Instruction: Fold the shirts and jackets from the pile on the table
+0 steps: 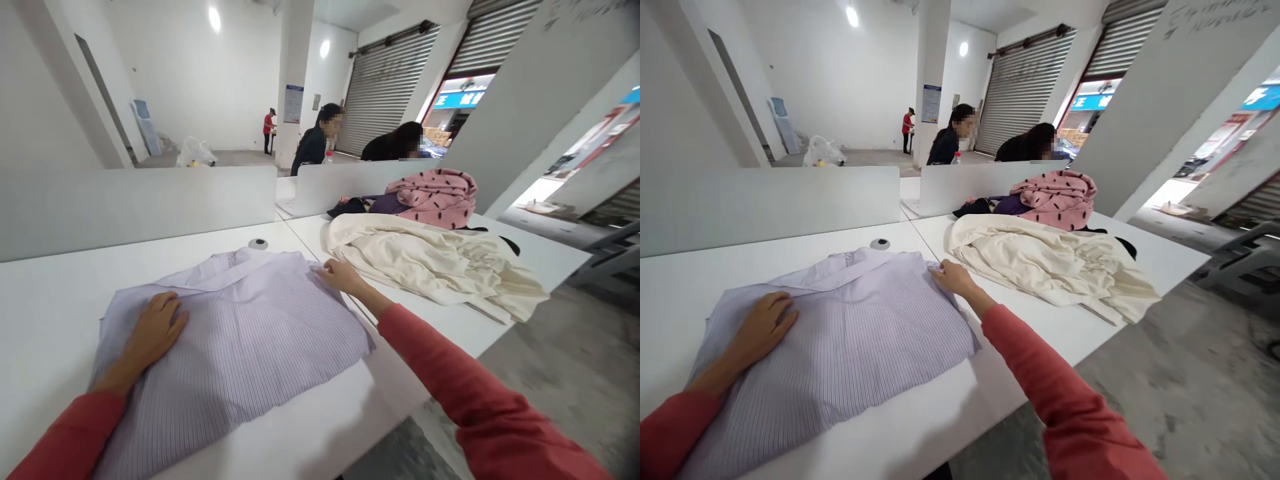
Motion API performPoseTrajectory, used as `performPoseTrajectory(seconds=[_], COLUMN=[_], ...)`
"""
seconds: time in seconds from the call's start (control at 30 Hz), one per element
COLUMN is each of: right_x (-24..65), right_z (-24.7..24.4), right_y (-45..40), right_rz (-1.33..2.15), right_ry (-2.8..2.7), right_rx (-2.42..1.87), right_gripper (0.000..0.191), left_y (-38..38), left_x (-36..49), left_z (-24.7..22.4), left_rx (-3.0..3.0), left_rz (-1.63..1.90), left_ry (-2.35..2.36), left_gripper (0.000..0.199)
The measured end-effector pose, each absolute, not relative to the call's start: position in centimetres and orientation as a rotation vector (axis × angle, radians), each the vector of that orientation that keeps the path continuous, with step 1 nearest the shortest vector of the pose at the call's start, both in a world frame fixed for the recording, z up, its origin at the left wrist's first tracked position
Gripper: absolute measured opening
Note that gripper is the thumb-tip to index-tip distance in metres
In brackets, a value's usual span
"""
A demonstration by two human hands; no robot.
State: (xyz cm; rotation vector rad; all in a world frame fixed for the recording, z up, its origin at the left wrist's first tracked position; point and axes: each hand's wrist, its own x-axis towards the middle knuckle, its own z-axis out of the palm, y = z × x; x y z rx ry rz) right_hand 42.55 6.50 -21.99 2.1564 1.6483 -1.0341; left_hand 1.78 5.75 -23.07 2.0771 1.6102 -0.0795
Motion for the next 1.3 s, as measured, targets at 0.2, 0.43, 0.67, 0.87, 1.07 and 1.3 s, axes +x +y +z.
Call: performPoseTrajectory(seconds=[0.2,0.43,0.67,0.87,1.07,1.3], right_x=[42.7,43.1,42.3,42.7,44.1,44.6], right_z=[-18.6,-16.5,-16.7,-15.4,-15.2,-14.5], right_y=[1.8,-1.4,-3.0,-5.1,-9.6,-10.6], right_rz=[-1.107,-1.32,-1.774,-1.873,-1.664,-1.434], right_ry=[1.571,1.525,1.227,1.208,1.329,1.404], right_rx=[2.119,2.1,2.525,2.893,2.987,2.805], right_gripper=[0.039,0.03,0.027,0.04,0.04,0.03], left_y=[6.1,1.3,-3.5,-4.7,-5.8,-6.1], left_x=[2.7,-2.6,-1.9,-0.9,-1.1,-3.2], left_z=[-19.9,-14.2,-9.6,-8.6,-7.6,-8.7], left_rx=[2.176,1.819,1.164,1.034,0.937,1.148], left_rz=[-0.206,-0.225,-0.376,0.106,0.203,-0.111], left_ry=[1.536,2.015,2.195,2.204,2.127,2.108], left_gripper=[0.023,0.038,0.055,0.039,0.043,0.043])
